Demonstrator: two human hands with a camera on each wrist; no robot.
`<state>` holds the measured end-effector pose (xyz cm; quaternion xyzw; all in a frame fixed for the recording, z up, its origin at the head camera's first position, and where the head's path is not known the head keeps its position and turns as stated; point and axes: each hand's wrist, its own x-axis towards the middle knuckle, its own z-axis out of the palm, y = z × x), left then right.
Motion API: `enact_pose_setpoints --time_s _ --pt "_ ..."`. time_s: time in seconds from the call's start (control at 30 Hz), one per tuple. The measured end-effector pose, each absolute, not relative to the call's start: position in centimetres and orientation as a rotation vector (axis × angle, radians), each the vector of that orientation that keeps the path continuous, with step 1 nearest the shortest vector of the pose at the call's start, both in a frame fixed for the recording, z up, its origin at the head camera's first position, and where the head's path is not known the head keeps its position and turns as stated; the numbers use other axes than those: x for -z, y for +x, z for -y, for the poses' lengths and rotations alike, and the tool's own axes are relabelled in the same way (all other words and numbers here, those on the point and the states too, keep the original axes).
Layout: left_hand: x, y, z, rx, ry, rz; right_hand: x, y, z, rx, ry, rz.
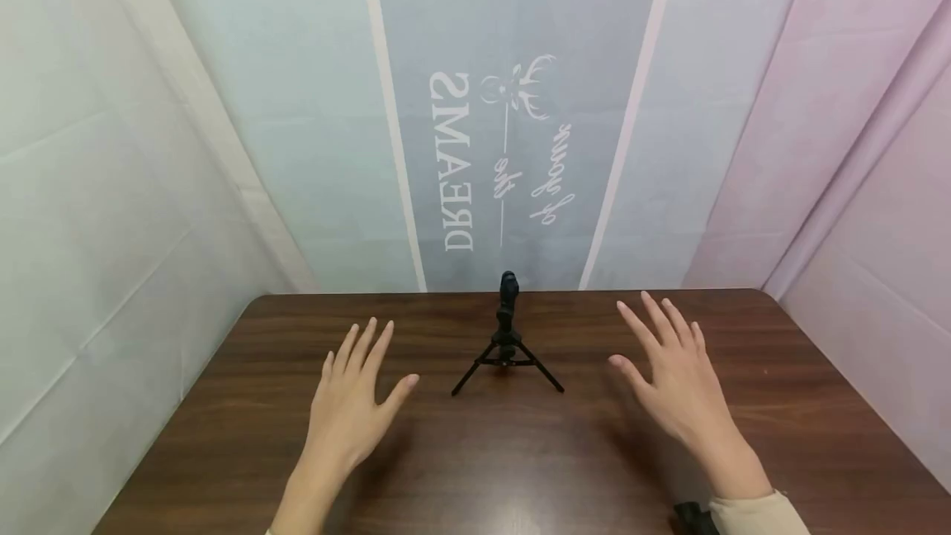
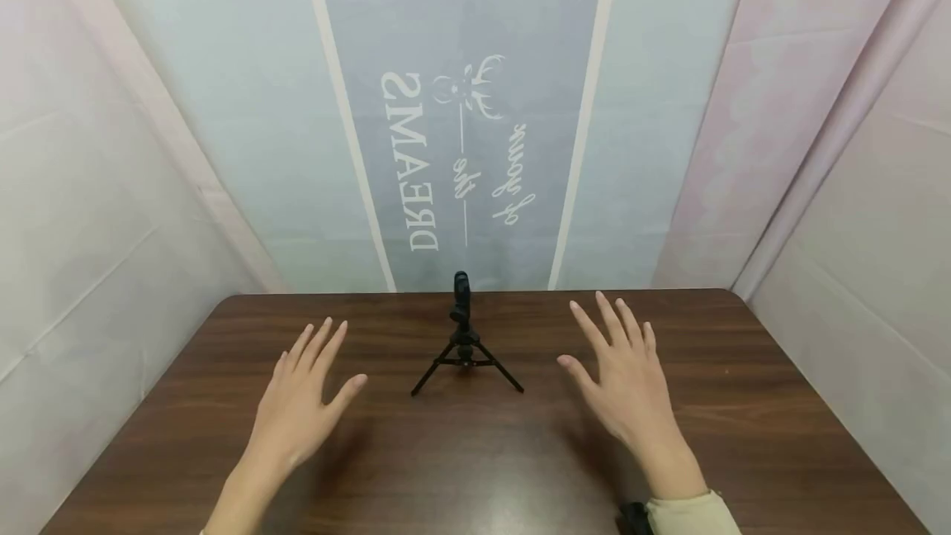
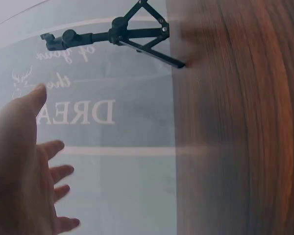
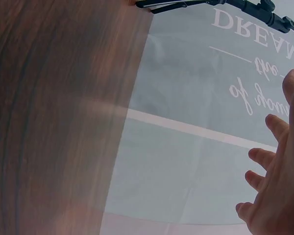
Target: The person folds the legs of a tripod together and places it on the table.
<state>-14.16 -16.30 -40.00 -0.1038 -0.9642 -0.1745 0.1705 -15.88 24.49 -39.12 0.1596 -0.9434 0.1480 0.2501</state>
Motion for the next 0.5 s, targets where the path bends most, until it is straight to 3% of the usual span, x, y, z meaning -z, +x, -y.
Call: enact_pose_setpoints --time_s 0.5 --pt "39.8 -14.2 15.1 0.623 -0.339 2.739 39.3 -16.3 -23.8 -0.423 0.374 2.548"
